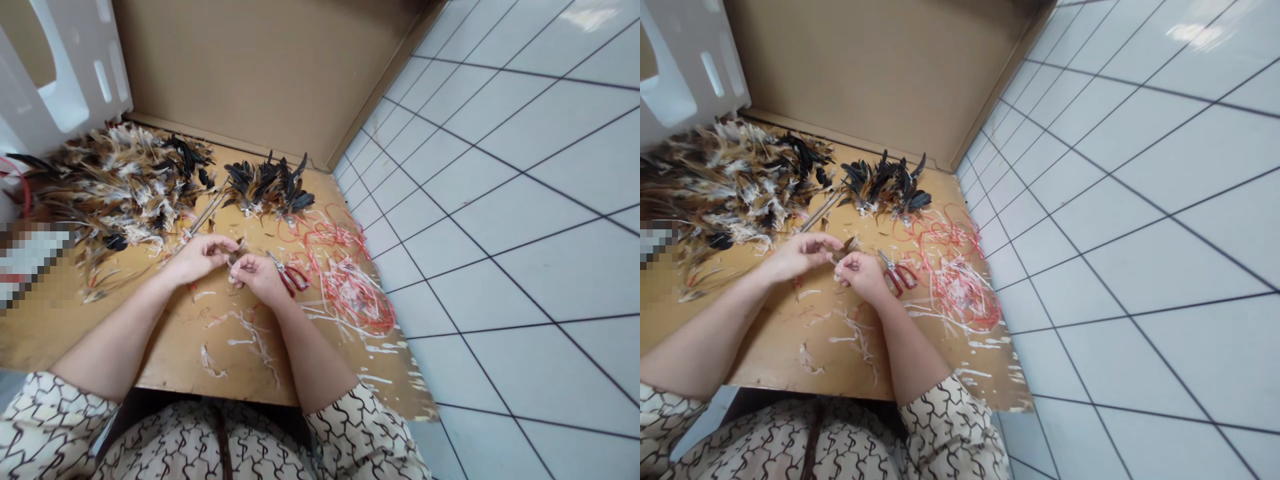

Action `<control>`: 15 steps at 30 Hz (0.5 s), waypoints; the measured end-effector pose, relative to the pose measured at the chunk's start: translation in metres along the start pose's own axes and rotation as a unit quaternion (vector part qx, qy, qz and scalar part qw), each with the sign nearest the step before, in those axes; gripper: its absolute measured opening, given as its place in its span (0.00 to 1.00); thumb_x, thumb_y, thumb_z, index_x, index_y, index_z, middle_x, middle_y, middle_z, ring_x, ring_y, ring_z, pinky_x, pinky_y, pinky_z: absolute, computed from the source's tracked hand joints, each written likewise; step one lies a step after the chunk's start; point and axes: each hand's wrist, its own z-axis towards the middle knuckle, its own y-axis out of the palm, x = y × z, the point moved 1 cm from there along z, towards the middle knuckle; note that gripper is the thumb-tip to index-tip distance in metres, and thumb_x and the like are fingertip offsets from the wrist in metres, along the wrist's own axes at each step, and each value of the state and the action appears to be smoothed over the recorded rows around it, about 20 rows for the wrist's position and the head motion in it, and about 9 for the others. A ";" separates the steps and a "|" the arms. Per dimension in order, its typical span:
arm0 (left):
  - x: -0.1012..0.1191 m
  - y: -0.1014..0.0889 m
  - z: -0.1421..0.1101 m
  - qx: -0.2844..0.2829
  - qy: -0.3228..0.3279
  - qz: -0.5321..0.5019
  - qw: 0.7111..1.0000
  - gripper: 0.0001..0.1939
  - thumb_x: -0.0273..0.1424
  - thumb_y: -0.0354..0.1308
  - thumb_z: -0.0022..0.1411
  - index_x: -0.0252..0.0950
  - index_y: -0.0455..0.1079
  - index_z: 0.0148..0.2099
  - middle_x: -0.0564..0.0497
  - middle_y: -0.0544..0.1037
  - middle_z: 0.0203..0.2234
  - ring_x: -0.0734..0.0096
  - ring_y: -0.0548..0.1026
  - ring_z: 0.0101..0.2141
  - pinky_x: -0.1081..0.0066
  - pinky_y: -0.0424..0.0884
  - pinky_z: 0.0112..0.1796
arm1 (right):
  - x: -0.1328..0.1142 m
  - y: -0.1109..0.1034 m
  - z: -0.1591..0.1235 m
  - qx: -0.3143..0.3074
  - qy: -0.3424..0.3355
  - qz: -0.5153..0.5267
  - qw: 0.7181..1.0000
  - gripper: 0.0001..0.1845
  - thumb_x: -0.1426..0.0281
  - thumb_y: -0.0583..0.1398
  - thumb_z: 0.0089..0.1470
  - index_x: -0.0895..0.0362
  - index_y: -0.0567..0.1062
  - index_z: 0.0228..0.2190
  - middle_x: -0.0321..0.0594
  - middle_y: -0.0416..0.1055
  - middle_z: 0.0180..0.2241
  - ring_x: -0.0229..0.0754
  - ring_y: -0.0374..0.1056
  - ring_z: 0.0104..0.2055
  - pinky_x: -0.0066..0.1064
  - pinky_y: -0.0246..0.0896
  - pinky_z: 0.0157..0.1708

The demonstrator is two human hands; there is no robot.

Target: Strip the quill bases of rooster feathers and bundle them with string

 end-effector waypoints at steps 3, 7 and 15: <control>-0.001 0.003 0.000 -0.066 -0.010 0.033 0.997 0.11 0.30 0.58 0.45 0.32 0.72 0.34 0.58 0.68 0.17 0.77 0.63 0.21 0.75 0.59 0.26 | -0.001 0.000 0.000 0.001 -0.002 0.011 1.000 0.09 0.71 0.63 0.35 0.58 0.66 0.18 0.29 0.66 0.14 0.29 0.60 0.15 0.23 0.57 0.19; -0.006 0.006 0.002 -0.060 -0.024 0.051 0.997 0.07 0.30 0.57 0.47 0.33 0.71 0.29 0.56 0.71 0.19 0.77 0.65 0.22 0.75 0.60 0.27 | -0.002 0.001 -0.001 0.003 -0.003 0.011 1.000 0.09 0.70 0.63 0.35 0.58 0.67 0.18 0.29 0.67 0.14 0.29 0.61 0.15 0.23 0.57 0.19; -0.011 0.003 0.003 -0.078 -0.025 0.033 0.996 0.06 0.27 0.57 0.45 0.32 0.70 0.29 0.57 0.70 0.18 0.78 0.65 0.22 0.75 0.62 0.28 | -0.003 0.001 -0.002 0.002 0.002 0.010 1.000 0.08 0.71 0.63 0.36 0.58 0.67 0.19 0.29 0.67 0.15 0.29 0.61 0.16 0.23 0.58 0.20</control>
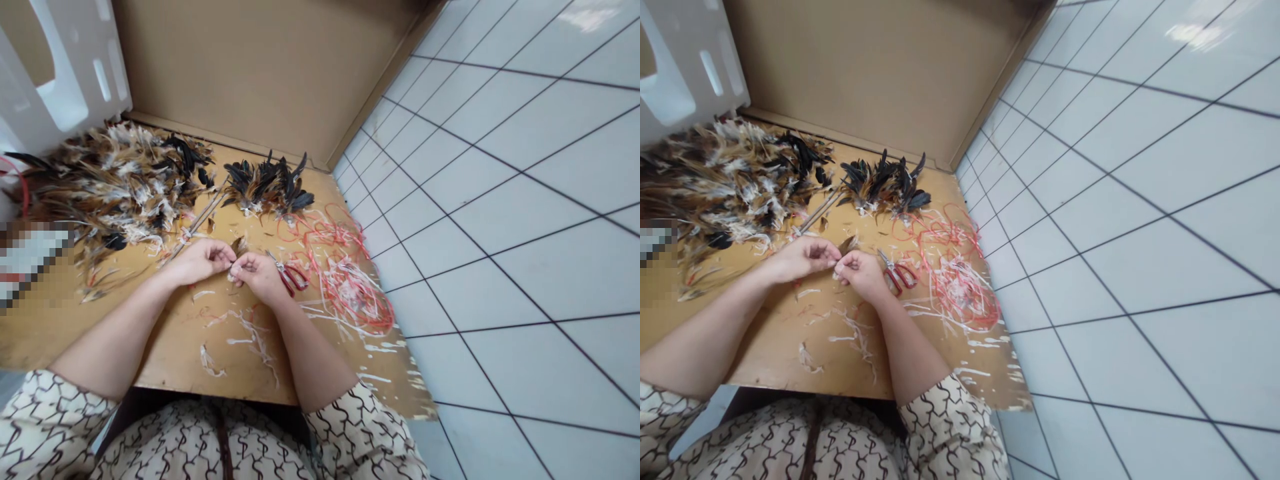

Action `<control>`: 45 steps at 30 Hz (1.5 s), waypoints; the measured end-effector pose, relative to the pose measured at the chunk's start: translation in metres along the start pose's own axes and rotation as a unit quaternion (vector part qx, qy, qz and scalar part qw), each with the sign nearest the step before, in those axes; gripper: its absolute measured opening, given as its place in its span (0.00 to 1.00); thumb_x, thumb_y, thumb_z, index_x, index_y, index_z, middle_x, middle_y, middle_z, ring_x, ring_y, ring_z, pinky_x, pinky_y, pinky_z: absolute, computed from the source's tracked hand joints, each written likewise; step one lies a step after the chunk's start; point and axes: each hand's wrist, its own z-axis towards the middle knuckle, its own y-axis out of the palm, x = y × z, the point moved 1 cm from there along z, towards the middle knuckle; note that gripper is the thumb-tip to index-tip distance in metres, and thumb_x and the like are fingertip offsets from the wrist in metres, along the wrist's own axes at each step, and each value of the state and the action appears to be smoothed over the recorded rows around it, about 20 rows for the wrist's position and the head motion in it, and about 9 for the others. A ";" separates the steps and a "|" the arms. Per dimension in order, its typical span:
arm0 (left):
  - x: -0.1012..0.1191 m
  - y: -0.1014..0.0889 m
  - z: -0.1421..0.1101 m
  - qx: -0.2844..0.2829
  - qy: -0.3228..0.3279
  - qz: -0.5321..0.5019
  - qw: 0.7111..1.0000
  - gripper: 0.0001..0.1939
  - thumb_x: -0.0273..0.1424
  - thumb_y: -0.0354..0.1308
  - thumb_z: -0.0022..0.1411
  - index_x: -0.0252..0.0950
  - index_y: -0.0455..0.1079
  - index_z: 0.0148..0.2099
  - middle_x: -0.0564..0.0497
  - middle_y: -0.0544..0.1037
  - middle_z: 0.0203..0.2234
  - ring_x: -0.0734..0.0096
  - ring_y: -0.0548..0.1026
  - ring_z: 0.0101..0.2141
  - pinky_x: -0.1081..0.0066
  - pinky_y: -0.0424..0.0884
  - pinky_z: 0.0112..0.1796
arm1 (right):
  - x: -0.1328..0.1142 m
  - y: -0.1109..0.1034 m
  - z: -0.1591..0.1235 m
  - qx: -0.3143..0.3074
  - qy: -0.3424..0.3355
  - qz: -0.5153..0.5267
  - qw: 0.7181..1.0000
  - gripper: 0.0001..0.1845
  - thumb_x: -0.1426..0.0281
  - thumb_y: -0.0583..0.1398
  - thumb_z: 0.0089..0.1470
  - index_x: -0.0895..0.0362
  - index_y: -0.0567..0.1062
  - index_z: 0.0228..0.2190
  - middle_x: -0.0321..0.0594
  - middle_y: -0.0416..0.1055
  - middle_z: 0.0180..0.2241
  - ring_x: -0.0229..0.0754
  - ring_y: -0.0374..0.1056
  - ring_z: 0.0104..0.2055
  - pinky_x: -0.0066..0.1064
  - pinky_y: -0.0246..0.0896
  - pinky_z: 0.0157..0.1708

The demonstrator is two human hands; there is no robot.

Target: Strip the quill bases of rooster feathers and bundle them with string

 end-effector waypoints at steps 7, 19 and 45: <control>0.003 0.001 -0.001 0.010 0.002 0.037 0.999 0.06 0.30 0.58 0.45 0.32 0.70 0.28 0.57 0.69 0.17 0.78 0.64 0.21 0.75 0.60 0.26 | 0.001 0.000 0.000 -0.002 0.003 0.007 1.000 0.09 0.71 0.64 0.35 0.58 0.67 0.18 0.29 0.67 0.14 0.29 0.61 0.16 0.23 0.59 0.20; 0.003 0.002 -0.001 0.025 -0.024 -0.039 0.999 0.03 0.27 0.57 0.42 0.33 0.67 0.20 0.56 0.69 0.13 0.80 0.63 0.17 0.77 0.59 0.22 | 0.002 -0.006 0.003 0.001 0.023 0.067 0.997 0.15 0.65 0.69 0.28 0.59 0.69 0.16 0.33 0.71 0.15 0.31 0.64 0.17 0.26 0.62 0.21; 0.004 0.008 -0.001 0.013 -0.142 -0.247 0.958 0.14 0.21 0.63 0.35 0.32 0.68 0.29 0.54 0.75 0.15 0.75 0.73 0.18 0.75 0.69 0.23 | -0.007 0.005 -0.008 0.029 -0.063 0.020 0.997 0.09 0.73 0.62 0.34 0.56 0.65 0.19 0.30 0.68 0.20 0.30 0.63 0.20 0.24 0.60 0.23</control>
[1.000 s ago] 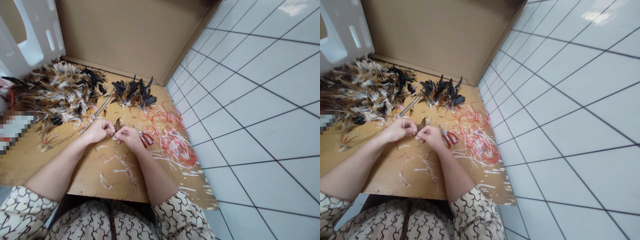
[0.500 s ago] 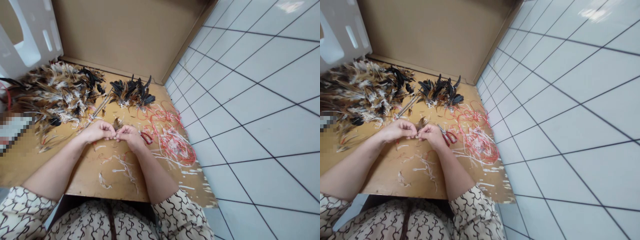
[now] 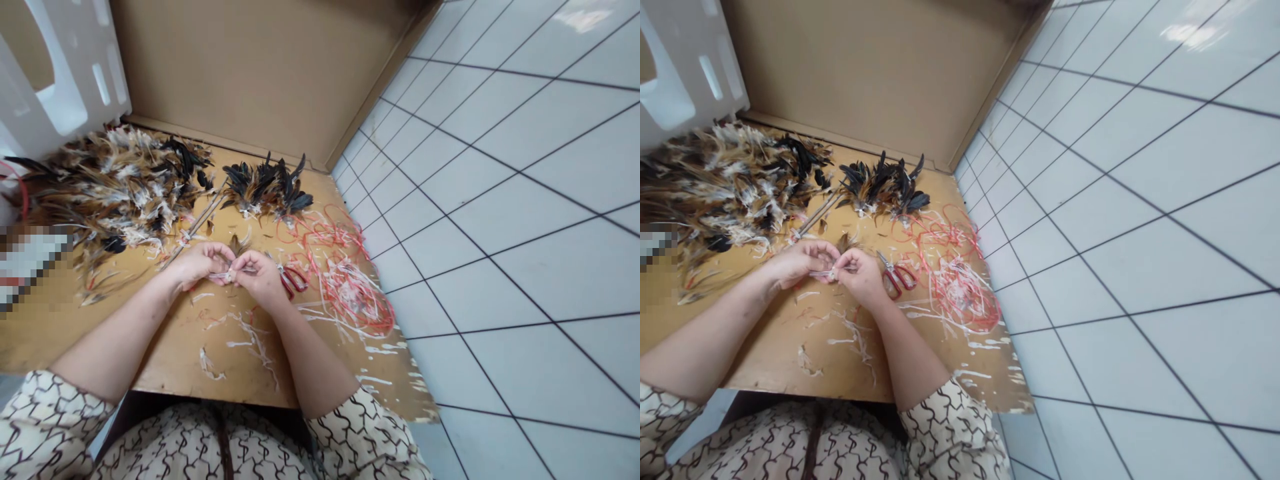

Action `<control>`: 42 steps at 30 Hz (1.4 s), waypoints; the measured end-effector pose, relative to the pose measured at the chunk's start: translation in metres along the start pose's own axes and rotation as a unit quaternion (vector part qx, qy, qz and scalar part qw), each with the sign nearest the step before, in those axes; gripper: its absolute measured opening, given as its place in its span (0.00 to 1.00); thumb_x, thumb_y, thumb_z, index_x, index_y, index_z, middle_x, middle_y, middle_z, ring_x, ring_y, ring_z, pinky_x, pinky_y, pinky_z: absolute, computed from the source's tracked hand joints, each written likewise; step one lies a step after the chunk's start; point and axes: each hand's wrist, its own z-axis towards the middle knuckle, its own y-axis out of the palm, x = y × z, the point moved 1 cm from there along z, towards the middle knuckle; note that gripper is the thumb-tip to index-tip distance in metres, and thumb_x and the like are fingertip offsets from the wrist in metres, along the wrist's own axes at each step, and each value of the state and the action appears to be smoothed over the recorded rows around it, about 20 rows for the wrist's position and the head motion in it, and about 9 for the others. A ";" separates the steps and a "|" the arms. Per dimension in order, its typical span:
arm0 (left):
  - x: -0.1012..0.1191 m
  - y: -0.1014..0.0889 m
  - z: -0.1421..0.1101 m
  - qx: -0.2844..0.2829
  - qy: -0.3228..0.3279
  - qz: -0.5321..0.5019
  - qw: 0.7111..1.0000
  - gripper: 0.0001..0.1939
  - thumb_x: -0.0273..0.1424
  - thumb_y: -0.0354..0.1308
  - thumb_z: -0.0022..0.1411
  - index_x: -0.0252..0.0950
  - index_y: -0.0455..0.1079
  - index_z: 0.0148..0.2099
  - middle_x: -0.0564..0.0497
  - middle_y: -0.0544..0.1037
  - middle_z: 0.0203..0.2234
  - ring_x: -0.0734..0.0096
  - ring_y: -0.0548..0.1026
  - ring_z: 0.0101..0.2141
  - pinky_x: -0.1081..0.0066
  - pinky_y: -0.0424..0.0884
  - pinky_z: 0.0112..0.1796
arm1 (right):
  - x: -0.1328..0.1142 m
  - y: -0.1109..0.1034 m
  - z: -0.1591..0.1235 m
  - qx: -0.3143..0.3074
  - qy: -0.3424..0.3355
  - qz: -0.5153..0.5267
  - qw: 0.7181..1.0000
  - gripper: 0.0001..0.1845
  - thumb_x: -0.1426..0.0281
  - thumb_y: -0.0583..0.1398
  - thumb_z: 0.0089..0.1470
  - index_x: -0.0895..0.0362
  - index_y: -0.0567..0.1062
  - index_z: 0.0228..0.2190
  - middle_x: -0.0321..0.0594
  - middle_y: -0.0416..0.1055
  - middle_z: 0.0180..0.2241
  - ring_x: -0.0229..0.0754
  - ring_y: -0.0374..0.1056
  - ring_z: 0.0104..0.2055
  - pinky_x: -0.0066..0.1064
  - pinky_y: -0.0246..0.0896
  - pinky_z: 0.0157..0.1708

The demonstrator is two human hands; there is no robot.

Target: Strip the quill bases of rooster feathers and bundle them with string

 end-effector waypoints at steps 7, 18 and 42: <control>0.000 -0.002 0.000 -0.024 -0.012 -0.068 0.997 0.15 0.22 0.67 0.32 0.30 0.71 0.29 0.52 0.76 0.16 0.74 0.73 0.18 0.75 0.69 0.23 | -0.008 0.002 -0.004 -0.010 -0.021 0.008 1.000 0.10 0.69 0.62 0.35 0.55 0.64 0.20 0.31 0.68 0.21 0.31 0.63 0.20 0.26 0.60 0.23; -0.003 -0.002 0.003 -0.031 -0.022 -0.093 0.995 0.12 0.20 0.66 0.35 0.31 0.73 0.28 0.50 0.77 0.18 0.75 0.73 0.19 0.74 0.71 0.25 | -0.006 0.002 -0.010 0.021 -0.125 -0.163 0.978 0.03 0.73 0.55 0.43 0.54 0.64 0.22 0.33 0.65 0.22 0.34 0.61 0.23 0.26 0.57 0.24; 0.001 0.004 -0.001 -0.031 0.068 -0.020 0.997 0.17 0.33 0.71 0.32 0.31 0.72 0.25 0.52 0.76 0.16 0.75 0.73 0.18 0.74 0.71 0.26 | -0.010 -0.002 -0.014 0.090 -0.357 -0.327 0.870 0.07 0.78 0.51 0.49 0.55 0.64 0.26 0.37 0.66 0.27 0.38 0.64 0.31 0.30 0.59 0.31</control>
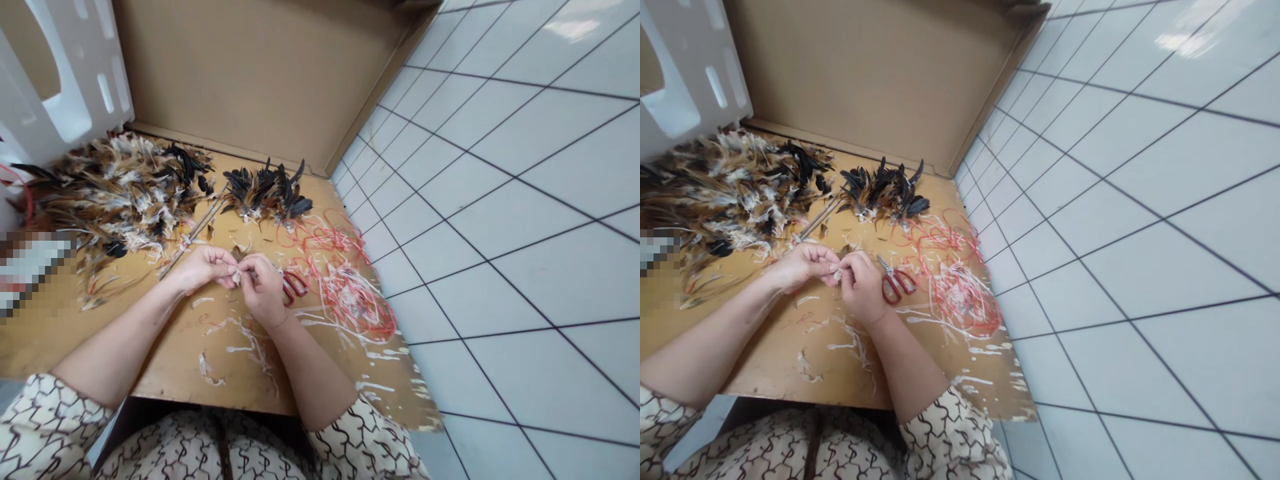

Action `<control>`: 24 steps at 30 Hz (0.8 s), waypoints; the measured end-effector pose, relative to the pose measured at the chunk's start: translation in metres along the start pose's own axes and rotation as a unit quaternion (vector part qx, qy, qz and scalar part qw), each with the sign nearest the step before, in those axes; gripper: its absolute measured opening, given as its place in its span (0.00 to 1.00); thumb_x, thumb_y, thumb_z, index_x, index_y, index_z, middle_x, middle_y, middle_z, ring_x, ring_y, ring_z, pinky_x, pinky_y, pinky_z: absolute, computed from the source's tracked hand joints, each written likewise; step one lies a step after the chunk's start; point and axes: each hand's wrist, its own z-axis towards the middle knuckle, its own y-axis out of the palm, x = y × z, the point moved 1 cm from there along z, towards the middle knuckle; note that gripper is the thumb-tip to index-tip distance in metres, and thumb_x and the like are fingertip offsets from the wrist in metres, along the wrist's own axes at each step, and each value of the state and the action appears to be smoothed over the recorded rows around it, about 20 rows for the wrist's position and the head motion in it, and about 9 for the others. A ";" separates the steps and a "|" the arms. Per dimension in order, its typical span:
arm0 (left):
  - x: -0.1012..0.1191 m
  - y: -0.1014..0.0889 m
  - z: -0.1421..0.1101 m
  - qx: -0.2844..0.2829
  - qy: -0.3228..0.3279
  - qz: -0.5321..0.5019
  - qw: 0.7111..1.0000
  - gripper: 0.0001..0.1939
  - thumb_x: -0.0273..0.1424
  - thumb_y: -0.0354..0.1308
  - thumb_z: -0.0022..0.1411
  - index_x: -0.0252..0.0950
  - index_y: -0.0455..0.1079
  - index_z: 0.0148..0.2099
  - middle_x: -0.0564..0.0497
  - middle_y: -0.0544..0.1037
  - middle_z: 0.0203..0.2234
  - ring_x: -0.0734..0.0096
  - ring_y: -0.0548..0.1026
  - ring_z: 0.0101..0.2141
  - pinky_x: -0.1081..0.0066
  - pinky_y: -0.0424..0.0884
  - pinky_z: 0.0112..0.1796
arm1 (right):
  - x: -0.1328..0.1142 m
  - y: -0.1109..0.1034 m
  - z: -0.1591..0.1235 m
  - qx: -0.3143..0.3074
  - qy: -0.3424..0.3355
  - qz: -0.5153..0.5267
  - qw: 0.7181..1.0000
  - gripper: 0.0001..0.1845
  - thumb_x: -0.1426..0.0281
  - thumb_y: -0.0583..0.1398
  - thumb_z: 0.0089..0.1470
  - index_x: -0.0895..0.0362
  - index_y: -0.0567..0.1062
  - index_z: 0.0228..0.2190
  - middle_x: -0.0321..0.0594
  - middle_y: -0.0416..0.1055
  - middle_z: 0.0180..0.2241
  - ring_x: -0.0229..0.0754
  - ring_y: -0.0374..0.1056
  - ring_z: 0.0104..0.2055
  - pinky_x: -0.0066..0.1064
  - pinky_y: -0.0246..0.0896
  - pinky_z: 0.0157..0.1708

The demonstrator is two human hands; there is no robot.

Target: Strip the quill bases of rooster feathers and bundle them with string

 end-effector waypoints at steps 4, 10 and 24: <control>0.002 0.003 -0.003 -0.018 0.031 0.029 0.999 0.14 0.33 0.69 0.37 0.31 0.71 0.25 0.52 0.76 0.17 0.76 0.74 0.20 0.74 0.71 0.28 | 0.000 -0.001 0.000 0.010 0.014 -0.004 1.000 0.07 0.77 0.52 0.50 0.55 0.65 0.25 0.36 0.65 0.25 0.37 0.63 0.29 0.29 0.57 0.27; 0.003 0.008 -0.003 -0.001 0.065 0.049 0.997 0.08 0.30 0.62 0.43 0.32 0.67 0.25 0.55 0.73 0.16 0.77 0.73 0.20 0.75 0.71 0.28 | 0.002 -0.002 0.000 0.012 0.026 -0.012 1.000 0.07 0.77 0.52 0.49 0.55 0.64 0.24 0.36 0.64 0.24 0.37 0.62 0.28 0.28 0.56 0.27; 0.000 0.007 0.003 0.120 0.052 0.033 0.991 0.02 0.27 0.51 0.43 0.35 0.61 0.25 0.56 0.72 0.13 0.76 0.72 0.16 0.74 0.71 0.23 | -0.002 -0.004 0.005 -0.043 0.068 0.004 0.997 0.09 0.79 0.51 0.45 0.54 0.59 0.21 0.33 0.61 0.22 0.36 0.58 0.26 0.27 0.53 0.28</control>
